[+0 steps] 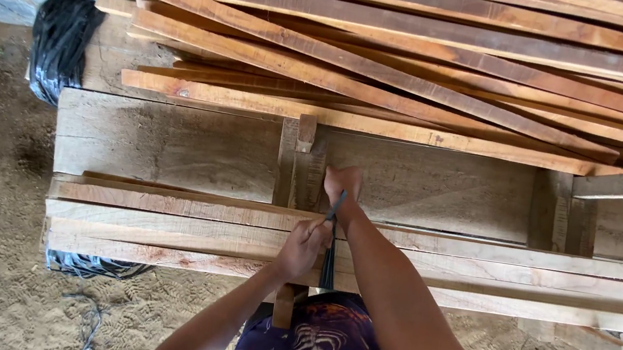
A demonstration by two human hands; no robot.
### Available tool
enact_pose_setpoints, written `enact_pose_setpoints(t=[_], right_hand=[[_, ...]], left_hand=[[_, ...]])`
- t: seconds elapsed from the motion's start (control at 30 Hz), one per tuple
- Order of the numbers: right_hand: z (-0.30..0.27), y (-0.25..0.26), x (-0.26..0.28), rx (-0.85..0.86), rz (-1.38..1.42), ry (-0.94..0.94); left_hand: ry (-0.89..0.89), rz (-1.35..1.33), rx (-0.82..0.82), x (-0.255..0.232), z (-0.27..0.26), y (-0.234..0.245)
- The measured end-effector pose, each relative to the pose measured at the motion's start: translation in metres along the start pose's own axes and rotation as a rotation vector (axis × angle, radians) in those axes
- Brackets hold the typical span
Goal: Bundling and tying together several long wooden planks using black straps.
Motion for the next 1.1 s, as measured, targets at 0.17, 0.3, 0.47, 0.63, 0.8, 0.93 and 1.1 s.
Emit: enact_pose_setpoints(t=[0.17, 0.3, 0.47, 0.63, 0.8, 0.93, 1.1], right_hand=[[0.006, 0.022, 0.013, -0.161, -0.047, 0.038], [-0.057, 0.053, 0.062, -0.250, 0.165, -0.002], [-0.050, 0.050, 0.050, -0.247, 0.148, 0.017], [-0.028, 0.026, 0.035, -0.153, -0.088, -0.031], [-0.028, 0.011, 0.036, 0.027, -0.080, -0.014], [-0.018, 0.005, 0.022, 0.061, -0.231, -0.077], [-0.042, 0.016, 0.048, 0.033, -0.114, -0.053]], left_hand=[[0.205, -0.019, -0.136, -0.026, 0.019, -0.017], [0.417, 0.143, -0.248, -0.005, -0.015, -0.023], [0.258, 0.080, -0.167, -0.013, -0.016, -0.020], [0.190, 0.103, -0.035, -0.016, -0.005, -0.009], [0.116, 0.057, -0.025, -0.013, -0.003, 0.001], [0.108, 0.124, -0.009, 0.024, -0.006, 0.012], [0.052, 0.131, 0.036, 0.039, -0.012, 0.009]])
Point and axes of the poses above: each hand's wrist, its own z-axis towards the middle knuckle, its own y-axis out of the back of the hand, x = y × z, the point moved 8 cm from there along z, towards the middle knuckle
